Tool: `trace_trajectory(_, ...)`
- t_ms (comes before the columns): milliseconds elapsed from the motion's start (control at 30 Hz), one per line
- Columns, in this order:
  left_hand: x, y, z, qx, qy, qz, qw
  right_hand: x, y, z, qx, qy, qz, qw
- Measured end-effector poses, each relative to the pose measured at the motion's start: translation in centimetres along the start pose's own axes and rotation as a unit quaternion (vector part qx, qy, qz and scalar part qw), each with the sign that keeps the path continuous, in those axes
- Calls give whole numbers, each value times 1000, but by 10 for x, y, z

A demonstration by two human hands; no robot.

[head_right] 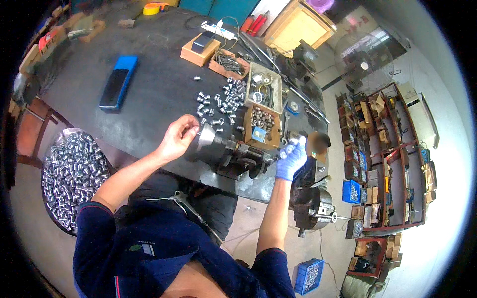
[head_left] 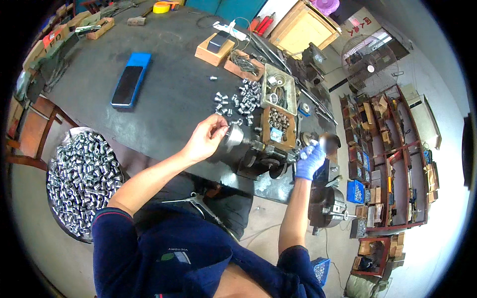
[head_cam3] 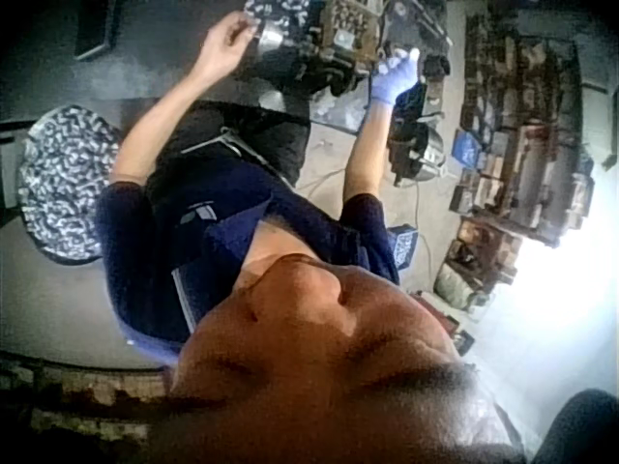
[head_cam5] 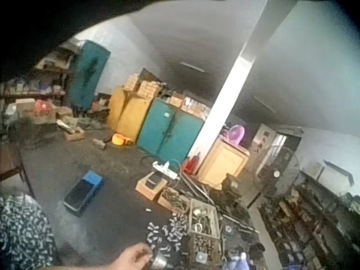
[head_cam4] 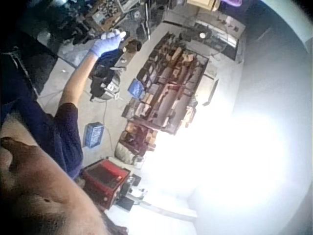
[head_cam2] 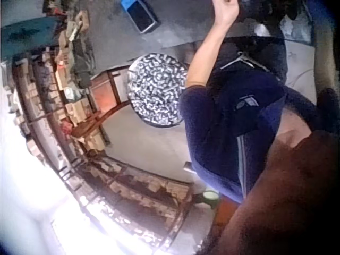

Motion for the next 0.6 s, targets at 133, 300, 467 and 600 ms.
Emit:
trace_trajectory(133,3,5,-3,2,-7,-33,999,23,-7,20,67,-1,-114,991)
trace_trajectory(300,2,1,-4,13,-18,6,1000,41,-14,22,74,22,-223,972)
trace_trajectory(467,6,11,0,-7,-17,35,999,65,-74,48,-18,90,-33,995)
trace_trajectory(600,3,10,1,22,-22,11,999,84,-77,18,3,71,-80,994)
Point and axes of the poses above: each hand's wrist, its own z-axis towards the middle knuckle, its own y-axis out of the palm, x = y × z, the point moved 3 cm from there along z, towards the middle knuckle, and after that the axes turned 5 degrees about z, right-handed, at the moved point
